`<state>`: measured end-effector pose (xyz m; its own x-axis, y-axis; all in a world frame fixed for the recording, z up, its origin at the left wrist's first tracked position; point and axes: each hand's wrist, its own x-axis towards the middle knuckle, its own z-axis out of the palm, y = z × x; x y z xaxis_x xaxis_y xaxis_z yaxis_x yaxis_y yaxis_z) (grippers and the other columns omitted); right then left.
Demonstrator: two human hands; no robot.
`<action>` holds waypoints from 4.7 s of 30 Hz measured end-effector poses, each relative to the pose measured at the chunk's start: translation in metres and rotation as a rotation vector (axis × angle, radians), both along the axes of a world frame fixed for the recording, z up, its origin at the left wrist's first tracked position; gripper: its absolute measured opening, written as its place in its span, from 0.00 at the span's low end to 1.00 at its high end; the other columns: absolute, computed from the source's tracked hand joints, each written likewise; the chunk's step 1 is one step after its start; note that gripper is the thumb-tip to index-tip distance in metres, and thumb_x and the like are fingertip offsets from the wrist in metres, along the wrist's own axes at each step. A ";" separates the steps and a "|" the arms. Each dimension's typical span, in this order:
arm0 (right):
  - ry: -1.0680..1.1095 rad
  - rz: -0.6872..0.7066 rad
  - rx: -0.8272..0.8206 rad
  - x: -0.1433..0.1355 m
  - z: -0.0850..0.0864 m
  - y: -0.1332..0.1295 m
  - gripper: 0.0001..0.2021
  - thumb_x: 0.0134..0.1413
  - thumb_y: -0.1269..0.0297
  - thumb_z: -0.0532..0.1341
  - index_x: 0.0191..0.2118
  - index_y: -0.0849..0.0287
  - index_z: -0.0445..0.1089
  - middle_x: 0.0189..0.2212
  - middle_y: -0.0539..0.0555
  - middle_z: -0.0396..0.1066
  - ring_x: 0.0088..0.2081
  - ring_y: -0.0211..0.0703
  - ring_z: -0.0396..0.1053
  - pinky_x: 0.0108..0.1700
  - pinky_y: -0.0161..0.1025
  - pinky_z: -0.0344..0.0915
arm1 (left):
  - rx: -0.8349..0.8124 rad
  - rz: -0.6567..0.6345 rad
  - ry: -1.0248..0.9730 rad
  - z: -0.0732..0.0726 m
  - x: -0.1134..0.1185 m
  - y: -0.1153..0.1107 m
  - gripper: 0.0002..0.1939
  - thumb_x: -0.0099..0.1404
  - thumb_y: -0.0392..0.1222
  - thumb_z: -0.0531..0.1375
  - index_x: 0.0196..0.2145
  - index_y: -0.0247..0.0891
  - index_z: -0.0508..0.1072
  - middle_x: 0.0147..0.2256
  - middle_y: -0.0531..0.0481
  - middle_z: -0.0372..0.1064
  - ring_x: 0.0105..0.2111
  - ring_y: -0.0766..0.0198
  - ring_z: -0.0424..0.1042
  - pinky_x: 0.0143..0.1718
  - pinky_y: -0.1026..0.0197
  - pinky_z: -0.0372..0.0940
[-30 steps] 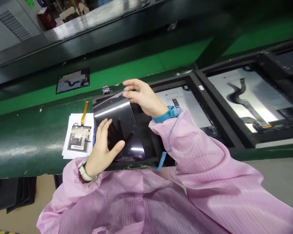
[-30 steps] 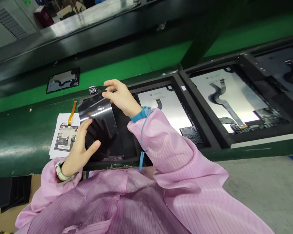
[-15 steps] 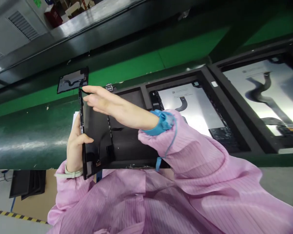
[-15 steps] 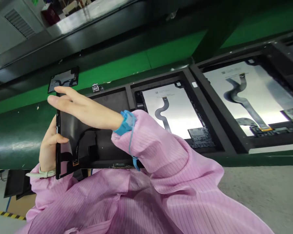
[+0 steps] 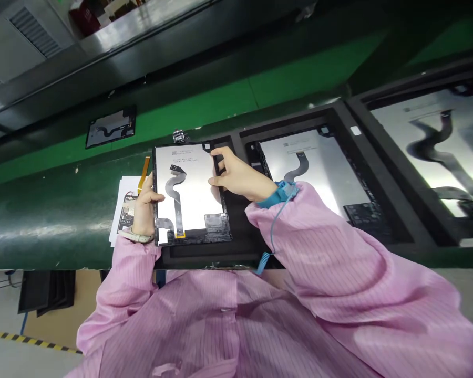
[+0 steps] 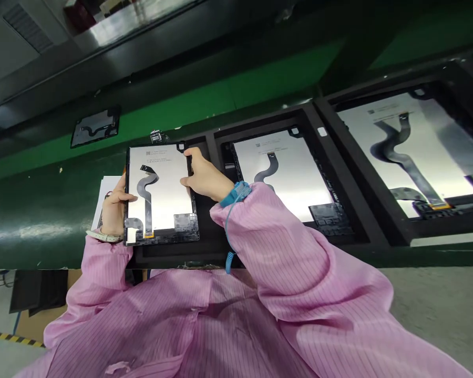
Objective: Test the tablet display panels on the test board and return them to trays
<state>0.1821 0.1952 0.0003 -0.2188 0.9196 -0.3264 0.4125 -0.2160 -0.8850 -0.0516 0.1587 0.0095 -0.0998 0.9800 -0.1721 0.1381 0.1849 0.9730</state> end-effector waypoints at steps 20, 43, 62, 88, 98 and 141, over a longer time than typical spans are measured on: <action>-0.779 0.090 0.198 -0.005 0.021 -0.022 0.25 0.61 0.72 0.61 0.63 0.67 0.61 0.54 0.72 0.70 0.52 0.67 0.73 0.46 0.55 0.72 | 0.188 -0.013 0.336 0.021 -0.015 -0.018 0.14 0.63 0.42 0.62 0.47 0.39 0.77 0.49 0.43 0.77 0.50 0.51 0.77 0.57 0.49 0.68; 0.181 0.159 0.162 -0.030 0.022 -0.102 0.16 0.68 0.48 0.56 0.43 0.56 0.68 0.25 0.47 0.68 0.27 0.38 0.66 0.33 0.37 0.57 | 0.452 -0.183 0.722 0.005 0.007 -0.106 0.05 0.75 0.40 0.55 0.43 0.40 0.69 0.34 0.50 0.73 0.33 0.63 0.73 0.35 0.62 0.66; 0.495 -0.753 0.476 -0.002 0.028 -0.143 0.19 0.70 0.49 0.54 0.27 0.52 0.62 0.16 0.46 0.57 0.15 0.35 0.56 0.17 0.36 0.53 | -0.531 -0.619 -0.922 0.002 0.007 -0.136 0.18 0.72 0.54 0.60 0.33 0.34 0.71 0.17 0.62 0.44 0.18 0.73 0.42 0.20 0.67 0.45; 0.205 -0.262 0.161 -0.019 -0.021 -0.136 0.09 0.61 0.61 0.60 0.30 0.56 0.65 0.24 0.49 0.73 0.24 0.36 0.70 0.28 0.34 0.64 | 0.301 -0.264 0.500 -0.028 0.016 -0.138 0.13 0.77 0.43 0.51 0.47 0.40 0.75 0.30 0.49 0.72 0.30 0.61 0.70 0.33 0.60 0.62; 0.729 -0.067 -0.038 -0.007 -0.017 -0.135 0.18 0.62 0.50 0.64 0.30 0.57 0.63 0.21 0.49 0.72 0.20 0.33 0.66 0.22 0.30 0.63 | 0.414 -0.395 0.516 -0.022 0.021 -0.132 0.13 0.77 0.41 0.52 0.46 0.38 0.76 0.34 0.46 0.78 0.30 0.61 0.67 0.33 0.58 0.61; -0.300 0.294 0.409 -0.036 -0.012 0.011 0.05 0.61 0.72 0.62 0.34 0.61 0.74 0.39 0.56 0.73 0.45 0.45 0.71 0.51 0.45 0.69 | 0.184 0.042 1.191 -0.017 -0.059 0.040 0.14 0.65 0.48 0.63 0.42 0.35 0.73 0.46 0.33 0.71 0.51 0.38 0.66 0.53 0.40 0.62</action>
